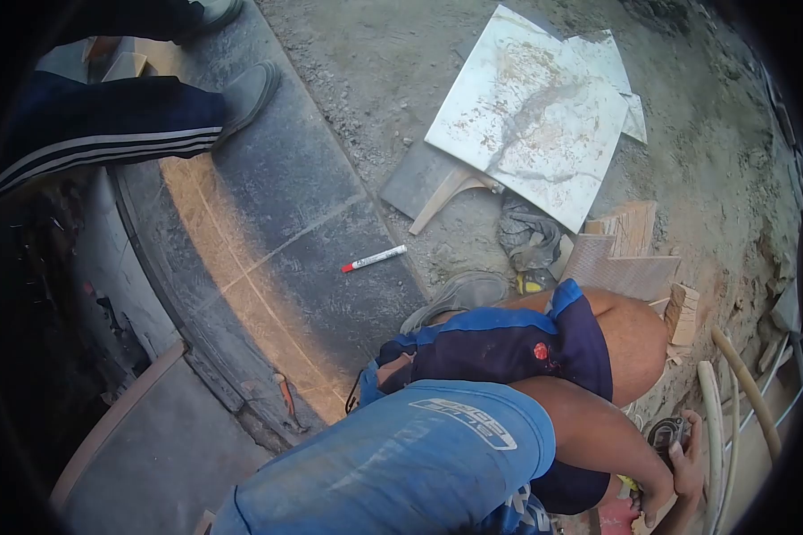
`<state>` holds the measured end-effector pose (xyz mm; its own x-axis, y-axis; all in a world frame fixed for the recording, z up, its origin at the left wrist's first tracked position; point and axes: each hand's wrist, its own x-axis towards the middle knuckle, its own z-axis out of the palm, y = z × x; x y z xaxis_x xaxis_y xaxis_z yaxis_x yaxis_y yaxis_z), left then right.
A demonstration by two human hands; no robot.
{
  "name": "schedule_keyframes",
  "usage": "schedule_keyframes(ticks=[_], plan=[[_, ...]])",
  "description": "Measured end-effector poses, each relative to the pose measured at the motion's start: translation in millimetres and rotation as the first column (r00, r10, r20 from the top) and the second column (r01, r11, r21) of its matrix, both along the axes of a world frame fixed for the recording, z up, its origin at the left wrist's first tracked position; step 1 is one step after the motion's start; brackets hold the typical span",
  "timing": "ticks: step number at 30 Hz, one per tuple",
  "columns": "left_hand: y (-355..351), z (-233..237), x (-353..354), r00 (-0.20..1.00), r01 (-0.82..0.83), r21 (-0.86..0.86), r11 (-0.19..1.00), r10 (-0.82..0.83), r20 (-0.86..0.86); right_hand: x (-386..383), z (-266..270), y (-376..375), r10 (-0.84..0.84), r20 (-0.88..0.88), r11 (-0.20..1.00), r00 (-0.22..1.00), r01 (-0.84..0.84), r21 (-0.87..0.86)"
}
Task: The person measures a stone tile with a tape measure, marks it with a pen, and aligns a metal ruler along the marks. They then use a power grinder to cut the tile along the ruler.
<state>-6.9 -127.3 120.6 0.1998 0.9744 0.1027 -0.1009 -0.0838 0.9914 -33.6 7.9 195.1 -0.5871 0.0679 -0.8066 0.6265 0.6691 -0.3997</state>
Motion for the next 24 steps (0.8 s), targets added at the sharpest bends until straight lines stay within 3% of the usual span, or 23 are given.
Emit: schedule_keyframes(ticks=[1,3,5,7,9,10,11,12,13,15,17,18,19,20,21,23,24], plan=[[0.6,-2.3,-0.9,1.000,-0.012,-0.002,1.000,0.012,0.003,-1.9,-6.4,-1.0,0.017,0.010,1.000,1.000,-0.017,0.007],[3.4,-4.6,-2.4,1.000,-0.021,-0.001,1.000,0.021,0.003,-4.5,-15.2,-1.3,0.007,0.201,0.999,0.979,0.003,-0.051],[2.5,-6.7,0.1,1.000,-0.016,-0.020,1.000,0.016,-0.005,-11.3,-13.8,-18.8,-0.015,0.222,0.997,0.975,0.032,-0.074],[15.0,-5.7,-0.4,0.998,-0.044,-0.040,0.998,0.045,0.050,-22.2,1.5,-42.4,-0.177,-0.085,0.983,0.981,0.171,-0.067],[35.7,-0.4,-13.7,0.951,-0.131,-0.044,0.990,0.138,0.277,-24.8,11.3,-14.8,-0.314,-0.458,0.927,0.832,0.165,-0.336],[42.7,3.7,-21.9,0.865,-0.191,-0.059,0.980,0.196,0.462,-11.6,12.1,55.6,-0.572,-0.463,0.775,0.677,0.263,-0.574],[40.2,7.1,-32.4,0.774,-0.251,-0.063,0.966,0.239,0.586,-26.0,20.1,61.8,-0.634,-0.392,0.582,0.667,0.077,-0.810],[35.8,7.4,-43.4,0.702,-0.323,-0.071,0.944,0.289,0.652,-30.5,31.6,67.1,-0.701,-0.422,0.511,0.575,-0.008,-0.860],[22.0,8.5,-56.5,0.719,-0.331,-0.087,0.939,0.311,0.621,-35.0,38.5,58.9,-0.801,-0.382,0.412,0.460,-0.040,-0.911],[-25.2,16.0,-96.9,0.531,-0.538,-0.062,0.840,0.396,0.749,-56.0,37.6,49.2,-0.746,-0.375,0.249,0.551,-0.291,-0.924],[-47.9,22.1,-117.3,0.415,-0.619,-0.127,0.775,0.461,0.785,-75.6,10.2,62.3,-0.688,-0.232,0.169,0.687,-0.159,-0.973],[-78.7,33.7,-125.2,0.397,-0.699,-0.193,0.689,0.598,0.696,-81.3,-3.2,12.3,-0.725,-0.242,0.143,0.645,-0.203,-0.969],[-100.8,46.0,-130.0,0.365,-0.772,-0.234,0.591,0.714,0.598,-88.9,-12.1,-22.9,-0.651,-0.222,0.138,0.726,-0.175,-0.975],[-85.7,27.1,-131.8,0.258,-0.934,-0.135,0.330,0.887,0.383,-94.8,-24.7,-42.0,-0.669,-0.160,0.124,0.726,-0.103,-0.987],[-71.5,3.1,-137.0,0.070,-0.997,0.046,0.062,0.980,0.187,-101.7,-31.9,-56.9,-0.660,-0.157,0.162,0.735,-0.065,-0.985],[-139.8,24.9,-153.4,0.104,-0.988,0.116,0.104,0.995,-0.009,-123.1,-41.2,-42.2,-0.706,-0.217,0.164,0.675,-0.143,-0.976],[-170.9,28.1,-158.0,0.068,-0.993,0.096,0.066,0.998,0.015,-136.2,-39.1,-33.0,-0.762,-0.183,0.112,0.622,-0.151,-0.982]])
